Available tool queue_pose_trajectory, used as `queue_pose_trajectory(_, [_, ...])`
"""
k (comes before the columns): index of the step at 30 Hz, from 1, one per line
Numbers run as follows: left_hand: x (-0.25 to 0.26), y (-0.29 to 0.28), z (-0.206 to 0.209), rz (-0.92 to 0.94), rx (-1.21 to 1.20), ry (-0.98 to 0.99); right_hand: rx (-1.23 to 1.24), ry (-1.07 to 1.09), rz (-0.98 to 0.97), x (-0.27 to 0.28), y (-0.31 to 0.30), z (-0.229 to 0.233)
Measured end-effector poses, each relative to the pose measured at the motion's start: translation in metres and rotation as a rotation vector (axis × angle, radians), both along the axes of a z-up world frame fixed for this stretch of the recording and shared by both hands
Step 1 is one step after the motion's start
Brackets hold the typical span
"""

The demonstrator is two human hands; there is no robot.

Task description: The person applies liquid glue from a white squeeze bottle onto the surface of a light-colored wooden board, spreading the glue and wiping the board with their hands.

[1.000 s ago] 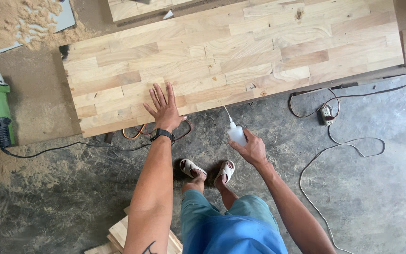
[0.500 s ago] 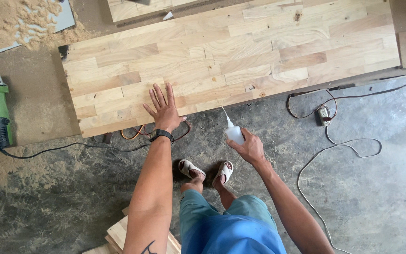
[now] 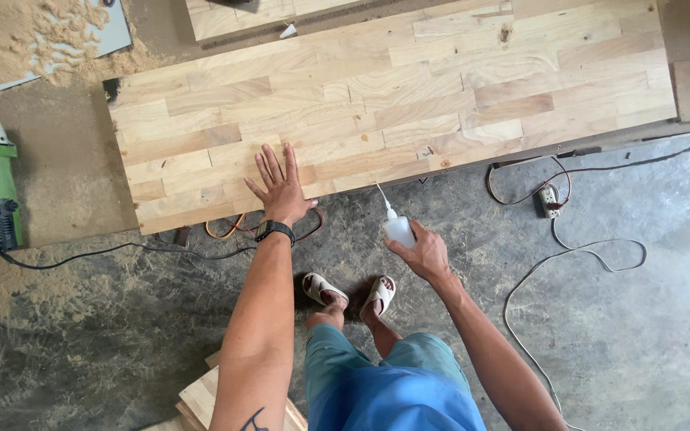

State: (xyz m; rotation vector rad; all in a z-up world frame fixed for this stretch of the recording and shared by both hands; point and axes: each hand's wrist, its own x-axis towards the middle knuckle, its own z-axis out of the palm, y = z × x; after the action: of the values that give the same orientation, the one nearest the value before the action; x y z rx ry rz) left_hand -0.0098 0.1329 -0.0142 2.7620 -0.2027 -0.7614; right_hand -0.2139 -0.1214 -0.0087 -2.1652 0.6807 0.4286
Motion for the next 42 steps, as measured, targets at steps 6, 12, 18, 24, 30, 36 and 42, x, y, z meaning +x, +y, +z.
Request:
queue_pose_trajectory(6, [0.000,0.003,-0.011,-0.010,0.003,-0.019,-0.011,-0.001,0.014,-0.002,-0.002,-0.010])
queue_pose_trajectory(12, [0.001,0.002,-0.012,-0.011,0.012,-0.012,0.003,0.030,0.021,0.003,-0.004,-0.002])
queue_pose_trajectory(18, [0.000,0.002,-0.006,-0.016,0.001,-0.011,0.012,0.028,0.024,0.006,-0.003,0.013])
queue_pose_trajectory(24, [0.001,0.002,-0.007,-0.014,0.020,-0.002,0.021,0.034,0.012,0.003,-0.005,0.004])
queue_pose_trajectory(30, [0.001,0.002,-0.007,-0.010,0.021,0.001,0.012,0.019,0.018,0.006,-0.002,0.012])
queue_pose_trajectory(36, [0.001,0.002,-0.007,-0.013,0.026,0.001,0.034,-0.035,0.017,0.002,-0.003,0.012])
queue_pose_trajectory(42, [0.000,0.001,-0.004,-0.019,0.037,-0.001,0.053,-0.069,0.001,0.001,0.001,0.007])
